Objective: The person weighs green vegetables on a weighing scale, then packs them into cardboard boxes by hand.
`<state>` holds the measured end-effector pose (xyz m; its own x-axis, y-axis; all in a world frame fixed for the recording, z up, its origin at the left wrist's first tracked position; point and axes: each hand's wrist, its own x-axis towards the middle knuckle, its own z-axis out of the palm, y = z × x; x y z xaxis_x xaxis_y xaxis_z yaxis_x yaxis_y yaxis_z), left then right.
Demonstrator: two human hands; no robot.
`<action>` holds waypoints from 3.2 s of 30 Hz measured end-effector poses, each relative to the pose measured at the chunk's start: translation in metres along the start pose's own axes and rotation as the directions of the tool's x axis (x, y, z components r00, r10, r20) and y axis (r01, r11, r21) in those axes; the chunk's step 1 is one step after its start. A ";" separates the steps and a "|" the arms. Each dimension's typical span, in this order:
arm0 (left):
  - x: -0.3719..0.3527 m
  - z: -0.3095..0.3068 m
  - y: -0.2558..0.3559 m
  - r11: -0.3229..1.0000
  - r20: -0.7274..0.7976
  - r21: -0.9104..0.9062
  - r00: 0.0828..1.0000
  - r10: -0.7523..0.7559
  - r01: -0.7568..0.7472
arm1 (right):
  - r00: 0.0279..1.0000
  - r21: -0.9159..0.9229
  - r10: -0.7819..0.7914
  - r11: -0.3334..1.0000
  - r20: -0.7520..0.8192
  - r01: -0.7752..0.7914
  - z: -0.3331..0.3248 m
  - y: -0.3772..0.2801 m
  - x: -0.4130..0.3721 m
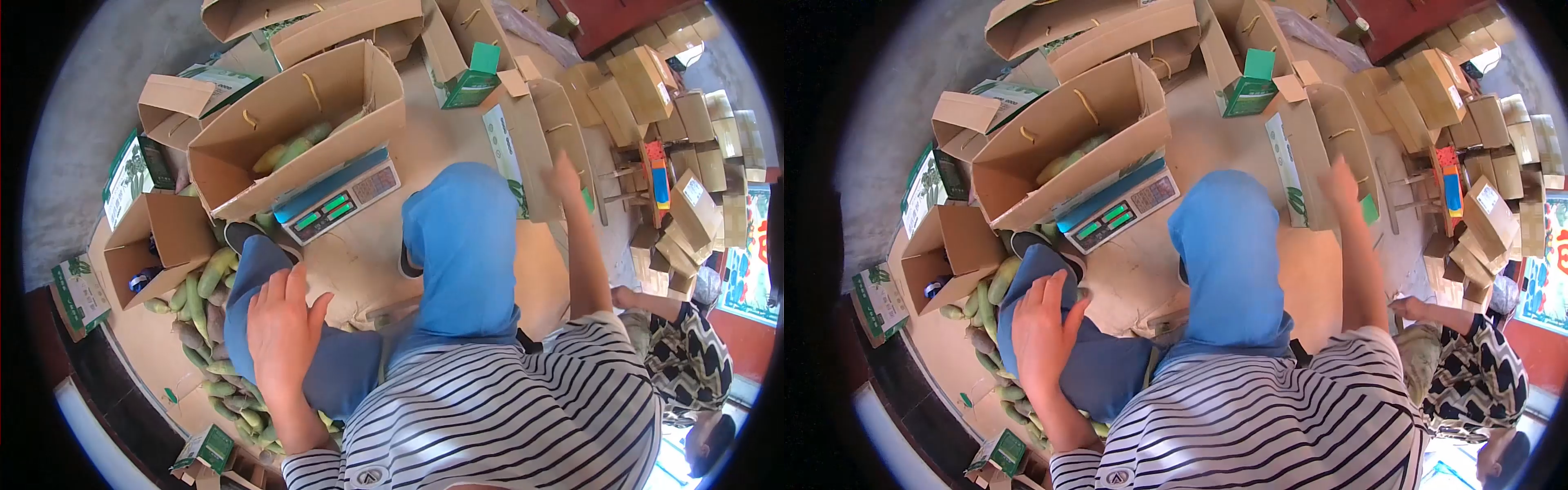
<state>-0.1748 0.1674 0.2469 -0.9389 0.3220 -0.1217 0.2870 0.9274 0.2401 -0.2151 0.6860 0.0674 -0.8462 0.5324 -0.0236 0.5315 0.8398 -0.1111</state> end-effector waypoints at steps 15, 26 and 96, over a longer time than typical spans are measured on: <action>0.015 0.001 0.011 0.997 0.062 0.030 0.995 -0.072 0.071 | 0.971 0.077 0.204 0.978 -0.128 -0.195 0.022 0.053 0.088; 0.025 0.004 0.011 0.989 0.112 0.065 0.984 -0.141 0.135 | 1.000 0.037 0.008 0.999 -0.010 -0.008 0.055 -0.027 0.220; -0.242 0.312 -0.150 -0.682 0.691 -0.714 0.318 -0.649 0.159 | 0.272 -0.022 -0.837 0.297 0.476 0.954 -0.043 -0.399 -0.048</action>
<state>0.0683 0.0103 -0.0601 -0.3533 -0.3680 -0.8601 -0.4804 -0.7175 0.5044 -0.3847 0.3300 0.1557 -0.6933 -0.6085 -0.3860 -0.6487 0.7603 -0.0334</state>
